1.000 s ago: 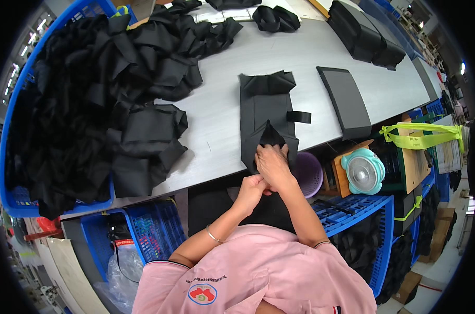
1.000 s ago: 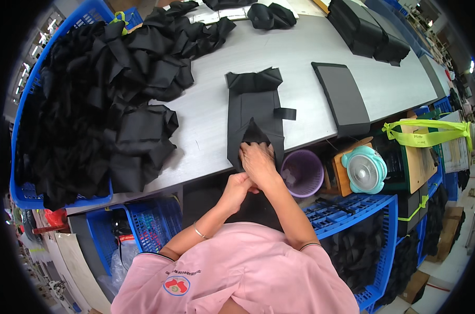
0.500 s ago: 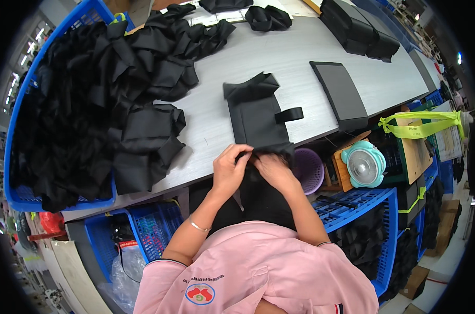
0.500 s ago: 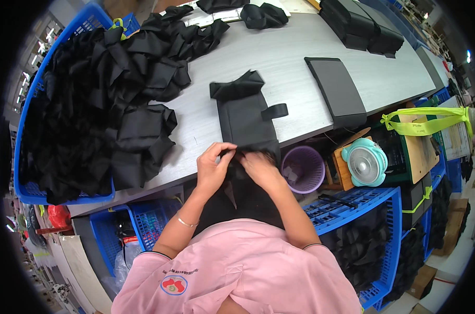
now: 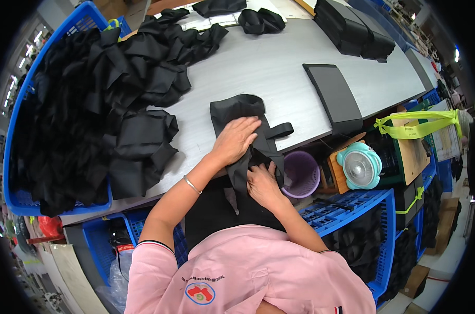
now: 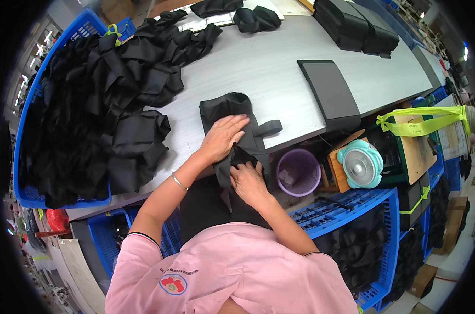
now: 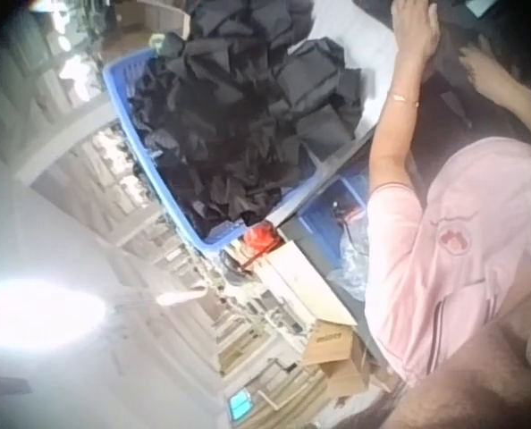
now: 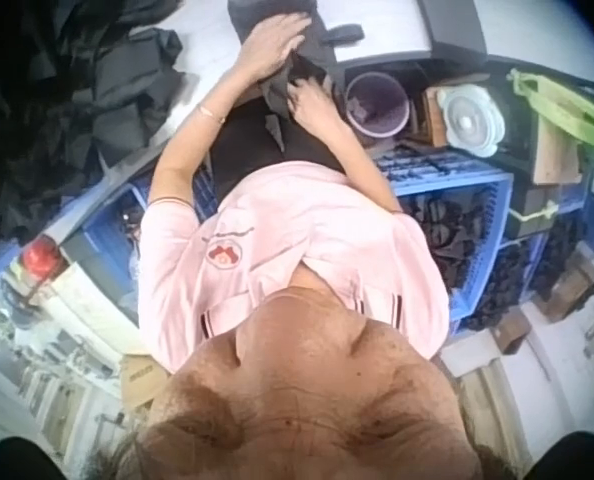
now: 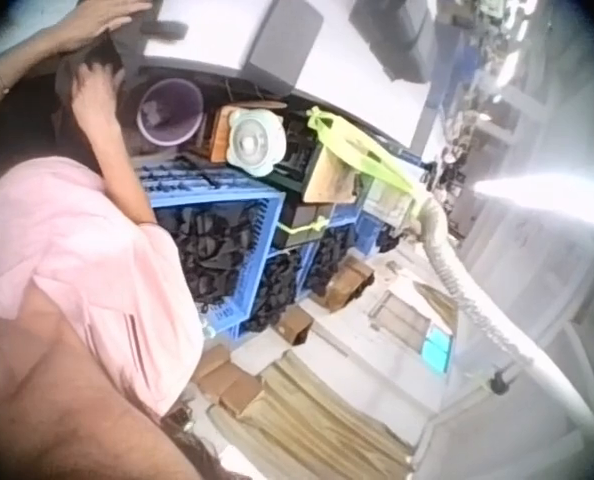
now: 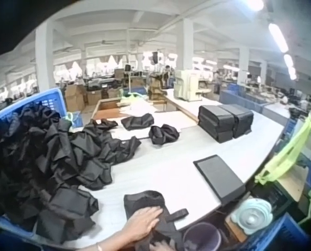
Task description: Sorting, inspecting, and folding black fabric pieces at an industrial workstation.
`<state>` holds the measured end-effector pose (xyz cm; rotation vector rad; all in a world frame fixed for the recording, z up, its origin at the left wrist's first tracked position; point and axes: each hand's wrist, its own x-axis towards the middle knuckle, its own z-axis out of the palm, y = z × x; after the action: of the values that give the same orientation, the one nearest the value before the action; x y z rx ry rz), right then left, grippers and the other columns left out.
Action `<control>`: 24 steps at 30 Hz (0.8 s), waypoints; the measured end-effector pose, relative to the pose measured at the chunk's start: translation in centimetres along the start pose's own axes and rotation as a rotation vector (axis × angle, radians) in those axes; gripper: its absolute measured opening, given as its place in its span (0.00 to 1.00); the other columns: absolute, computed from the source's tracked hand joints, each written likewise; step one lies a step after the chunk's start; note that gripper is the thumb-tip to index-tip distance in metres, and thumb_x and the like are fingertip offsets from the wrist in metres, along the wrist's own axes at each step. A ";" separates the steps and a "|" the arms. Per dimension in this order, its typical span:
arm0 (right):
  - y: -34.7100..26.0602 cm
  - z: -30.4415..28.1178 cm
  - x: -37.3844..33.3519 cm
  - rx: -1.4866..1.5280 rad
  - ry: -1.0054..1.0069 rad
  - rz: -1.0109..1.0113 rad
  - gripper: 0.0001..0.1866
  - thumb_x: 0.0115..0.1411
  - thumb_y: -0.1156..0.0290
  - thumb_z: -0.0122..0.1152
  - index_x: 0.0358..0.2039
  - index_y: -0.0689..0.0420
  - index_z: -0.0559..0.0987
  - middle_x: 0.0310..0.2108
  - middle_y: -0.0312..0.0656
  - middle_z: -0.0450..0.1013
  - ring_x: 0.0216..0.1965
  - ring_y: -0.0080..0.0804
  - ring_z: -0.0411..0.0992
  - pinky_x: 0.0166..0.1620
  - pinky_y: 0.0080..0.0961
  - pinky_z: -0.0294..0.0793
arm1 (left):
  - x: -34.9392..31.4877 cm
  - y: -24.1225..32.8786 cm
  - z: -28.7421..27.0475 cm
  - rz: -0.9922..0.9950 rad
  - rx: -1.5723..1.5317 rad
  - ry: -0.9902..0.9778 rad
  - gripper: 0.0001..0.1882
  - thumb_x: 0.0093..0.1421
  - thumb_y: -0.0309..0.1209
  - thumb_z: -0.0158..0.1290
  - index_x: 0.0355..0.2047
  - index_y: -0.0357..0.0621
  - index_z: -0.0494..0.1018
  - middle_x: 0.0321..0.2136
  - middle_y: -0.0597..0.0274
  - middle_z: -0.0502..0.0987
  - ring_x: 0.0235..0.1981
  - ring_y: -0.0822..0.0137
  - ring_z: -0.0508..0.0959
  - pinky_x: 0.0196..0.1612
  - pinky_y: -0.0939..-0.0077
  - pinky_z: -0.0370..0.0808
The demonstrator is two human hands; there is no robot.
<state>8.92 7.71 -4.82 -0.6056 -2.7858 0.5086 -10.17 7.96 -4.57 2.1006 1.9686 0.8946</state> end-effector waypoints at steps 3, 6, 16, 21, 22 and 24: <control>-0.2 0.7 0.0 0.040 0.002 0.036 0.06 0.62 0.67 0.56 0.34 0.55 0.77 0.32 0.45 0.73 0.40 0.45 0.71 0.49 0.46 0.62 | -0.2 -0.6 0.0 -0.129 0.141 0.344 0.29 0.60 0.30 0.59 0.62 0.42 0.66 0.59 0.52 0.70 0.64 0.50 0.63 0.66 0.56 0.58; -0.3 1.3 -0.4 0.010 -0.012 0.078 0.07 0.61 0.68 0.56 0.37 0.55 0.78 0.32 0.46 0.73 0.42 0.46 0.71 0.51 0.51 0.62 | -0.5 0.6 -0.4 -0.431 0.138 0.716 0.34 0.58 0.30 0.63 0.63 0.37 0.63 0.57 0.46 0.71 0.62 0.51 0.65 0.65 0.57 0.60; -1.9 -9.0 -3.2 1.046 0.125 0.190 0.06 0.62 0.80 0.59 0.36 0.63 0.84 0.37 0.47 0.81 0.34 0.30 0.81 0.35 0.23 0.80 | -5.5 3.1 -0.9 -0.685 -1.445 0.533 0.17 0.69 0.26 0.51 0.55 0.31 0.71 0.48 0.59 0.79 0.45 0.73 0.78 0.51 0.78 0.74; 2.4 -11.8 -2.2 0.570 0.450 0.287 0.09 0.63 0.76 0.61 0.42 0.66 0.80 0.40 0.45 0.79 0.39 0.23 0.76 0.41 0.19 0.74 | -7.4 5.7 -3.3 -0.594 -1.475 0.454 0.14 0.68 0.22 0.49 0.53 0.34 0.72 0.45 0.60 0.80 0.44 0.73 0.79 0.50 0.78 0.77; 3.5 -10.6 -2.1 0.523 0.407 0.253 0.10 0.63 0.75 0.62 0.43 0.67 0.80 0.41 0.45 0.79 0.40 0.22 0.75 0.42 0.19 0.74 | -7.7 6.4 -3.5 -0.590 -1.526 0.376 0.15 0.67 0.21 0.49 0.53 0.34 0.72 0.45 0.60 0.81 0.44 0.73 0.80 0.49 0.77 0.77; 4.4 -9.5 -2.9 0.916 0.192 0.319 0.11 0.61 0.75 0.63 0.42 0.66 0.81 0.40 0.42 0.80 0.40 0.20 0.76 0.43 0.19 0.74 | -8.2 6.8 -3.7 -0.556 -1.501 0.314 0.15 0.66 0.20 0.50 0.53 0.35 0.72 0.44 0.60 0.81 0.42 0.73 0.80 0.49 0.77 0.78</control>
<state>15.93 12.92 1.63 -0.7885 -1.9517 1.5517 -5.83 -1.84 -1.02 0.5605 1.0429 1.7513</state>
